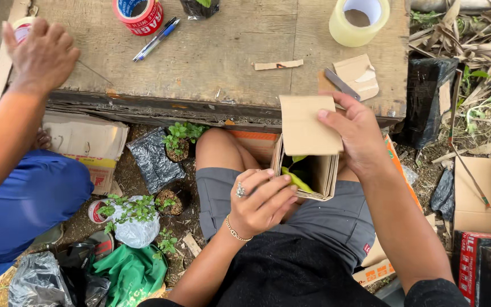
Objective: The person assembles a small cardboard box around a potted plant, trims the flaps with a knife, and then tapes a larger cardboard box shut. The person uses a utility knife to cut the cardboard and clear packing tape to seal the larger box.
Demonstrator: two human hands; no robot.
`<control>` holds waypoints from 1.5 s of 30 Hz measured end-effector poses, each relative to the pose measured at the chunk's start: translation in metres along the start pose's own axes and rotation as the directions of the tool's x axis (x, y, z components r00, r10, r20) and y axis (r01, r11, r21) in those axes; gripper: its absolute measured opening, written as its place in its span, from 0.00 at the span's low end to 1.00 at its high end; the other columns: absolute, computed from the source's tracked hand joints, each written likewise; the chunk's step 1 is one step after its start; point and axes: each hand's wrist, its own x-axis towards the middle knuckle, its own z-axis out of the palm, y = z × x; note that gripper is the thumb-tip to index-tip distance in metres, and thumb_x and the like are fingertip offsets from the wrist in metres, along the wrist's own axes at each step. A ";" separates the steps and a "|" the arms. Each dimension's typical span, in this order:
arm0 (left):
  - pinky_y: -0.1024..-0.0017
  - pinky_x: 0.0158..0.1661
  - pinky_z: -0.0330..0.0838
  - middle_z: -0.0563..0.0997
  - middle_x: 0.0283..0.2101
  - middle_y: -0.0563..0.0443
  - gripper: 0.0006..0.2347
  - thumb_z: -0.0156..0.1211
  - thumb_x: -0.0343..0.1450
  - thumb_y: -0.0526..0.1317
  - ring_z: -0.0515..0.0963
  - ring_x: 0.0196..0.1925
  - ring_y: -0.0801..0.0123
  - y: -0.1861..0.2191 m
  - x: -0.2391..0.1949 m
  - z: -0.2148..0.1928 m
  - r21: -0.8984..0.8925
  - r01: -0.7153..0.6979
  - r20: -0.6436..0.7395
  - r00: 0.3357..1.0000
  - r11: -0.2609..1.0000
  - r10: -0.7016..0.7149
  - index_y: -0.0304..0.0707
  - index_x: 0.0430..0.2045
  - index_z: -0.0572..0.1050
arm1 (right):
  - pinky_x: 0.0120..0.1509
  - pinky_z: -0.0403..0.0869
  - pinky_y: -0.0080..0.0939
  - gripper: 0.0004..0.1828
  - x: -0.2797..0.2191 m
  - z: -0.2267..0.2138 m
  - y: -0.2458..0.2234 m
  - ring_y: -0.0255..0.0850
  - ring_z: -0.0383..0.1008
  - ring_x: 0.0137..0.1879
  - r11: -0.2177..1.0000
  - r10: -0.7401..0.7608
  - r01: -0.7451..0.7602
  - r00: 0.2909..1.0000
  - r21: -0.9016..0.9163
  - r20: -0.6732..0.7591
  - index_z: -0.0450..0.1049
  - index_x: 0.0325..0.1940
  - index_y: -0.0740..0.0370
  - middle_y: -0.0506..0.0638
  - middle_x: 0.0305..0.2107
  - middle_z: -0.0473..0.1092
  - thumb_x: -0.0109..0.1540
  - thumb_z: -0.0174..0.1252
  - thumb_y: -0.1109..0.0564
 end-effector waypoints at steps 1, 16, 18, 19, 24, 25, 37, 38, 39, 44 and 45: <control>0.59 0.55 0.73 0.81 0.51 0.55 0.12 0.73 0.71 0.40 0.75 0.57 0.60 0.000 0.002 -0.001 0.027 -0.015 0.021 1.000 1.000 0.014 0.45 0.46 0.80 | 0.46 0.78 0.32 0.22 -0.002 0.001 0.000 0.33 0.79 0.42 1.000 -0.005 0.005 1.000 0.005 -0.013 0.71 0.62 0.67 0.51 0.41 0.77 0.63 0.60 0.62; 0.48 0.67 0.56 0.82 0.46 0.59 0.10 0.73 0.69 0.44 0.75 0.61 0.60 0.010 0.007 0.000 0.050 0.087 0.153 0.984 0.995 -0.094 0.47 0.41 0.81 | 0.41 0.69 0.26 0.18 -0.046 -0.007 0.009 0.25 0.68 0.35 0.977 -0.191 0.169 0.967 -0.132 -0.170 0.76 0.59 0.71 0.41 0.31 0.70 0.64 0.62 0.67; 0.48 0.66 0.62 0.80 0.46 0.56 0.13 0.76 0.68 0.42 0.75 0.62 0.57 0.005 0.000 0.004 -0.021 0.082 0.095 0.992 0.996 -0.080 0.43 0.42 0.80 | 0.40 0.68 0.25 0.18 -0.049 -0.008 0.011 0.24 0.66 0.33 0.975 -0.190 0.167 0.969 -0.146 -0.160 0.75 0.59 0.70 0.39 0.29 0.68 0.63 0.62 0.67; 0.48 0.65 0.65 0.78 0.47 0.54 0.15 0.78 0.68 0.40 0.76 0.62 0.54 0.004 -0.005 0.006 -0.073 0.076 0.063 0.995 0.994 -0.071 0.41 0.44 0.78 | 0.40 0.67 0.25 0.19 -0.052 -0.010 0.013 0.24 0.65 0.33 0.974 -0.187 0.163 0.970 -0.156 -0.154 0.75 0.59 0.70 0.39 0.29 0.68 0.63 0.62 0.67; 0.52 0.67 0.73 0.65 0.59 0.50 0.32 0.83 0.67 0.40 0.75 0.68 0.56 0.004 -0.017 0.031 -0.231 0.107 -0.167 0.975 0.967 -0.148 0.44 0.60 0.64 | 0.38 0.63 0.24 0.21 -0.052 -0.015 0.013 0.23 0.61 0.33 0.947 -0.200 0.164 0.974 -0.278 -0.105 0.76 0.61 0.66 0.37 0.28 0.65 0.63 0.63 0.66; 0.56 0.66 0.74 0.63 0.61 0.51 0.35 0.84 0.66 0.41 0.74 0.69 0.59 0.005 -0.018 0.033 -0.234 0.137 -0.190 0.964 0.962 -0.184 0.46 0.63 0.63 | 0.37 0.63 0.24 0.20 -0.052 -0.014 0.013 0.23 0.61 0.33 0.948 -0.187 0.149 0.976 -0.281 -0.114 0.76 0.61 0.66 0.37 0.28 0.65 0.63 0.62 0.65; 0.58 0.78 0.54 0.54 0.76 0.38 0.63 0.82 0.50 0.56 0.57 0.79 0.50 -0.016 -0.003 0.031 -0.533 0.505 0.321 0.863 0.679 -0.390 0.34 0.78 0.45 | 0.40 0.78 0.31 0.18 -0.051 -0.006 0.010 0.27 0.75 0.37 0.983 -0.015 -0.010 0.991 -0.184 -0.134 0.76 0.58 0.64 0.43 0.34 0.75 0.63 0.57 0.62; 0.59 0.77 0.54 0.54 0.76 0.38 0.63 0.83 0.50 0.57 0.57 0.79 0.51 -0.017 -0.001 0.033 -0.530 0.494 0.306 0.869 0.690 -0.388 0.34 0.78 0.45 | 0.41 0.80 0.33 0.17 -0.049 -0.005 0.010 0.29 0.77 0.39 0.990 0.017 -0.034 0.992 -0.136 -0.124 0.76 0.56 0.64 0.45 0.36 0.76 0.63 0.57 0.62; 0.59 0.77 0.54 0.54 0.76 0.38 0.63 0.83 0.51 0.57 0.57 0.79 0.51 -0.016 -0.001 0.036 -0.538 0.503 0.314 0.864 0.676 -0.393 0.34 0.78 0.44 | 0.43 0.81 0.35 0.16 -0.049 -0.006 0.010 0.31 0.79 0.41 0.994 0.052 -0.062 0.992 -0.088 -0.113 0.77 0.54 0.64 0.47 0.38 0.78 0.63 0.56 0.62; 0.59 0.76 0.54 0.56 0.76 0.40 0.62 0.83 0.52 0.55 0.60 0.78 0.52 -0.014 0.003 0.039 -0.535 0.512 0.313 0.859 0.672 -0.406 0.33 0.78 0.44 | 0.51 0.79 0.36 0.10 -0.056 -0.018 -0.006 0.38 0.78 0.48 0.922 -0.263 0.298 0.951 0.246 -0.163 0.77 0.55 0.65 0.52 0.45 0.77 0.70 0.57 0.66; 0.59 0.76 0.54 0.57 0.76 0.40 0.62 0.83 0.52 0.55 0.59 0.77 0.51 -0.013 0.003 0.037 -0.529 0.509 0.308 0.861 0.679 -0.406 0.33 0.78 0.44 | 0.51 0.78 0.35 0.08 -0.060 -0.023 -0.012 0.37 0.77 0.47 0.846 -0.414 0.447 0.894 0.289 -0.171 0.77 0.56 0.64 0.53 0.46 0.76 0.74 0.56 0.67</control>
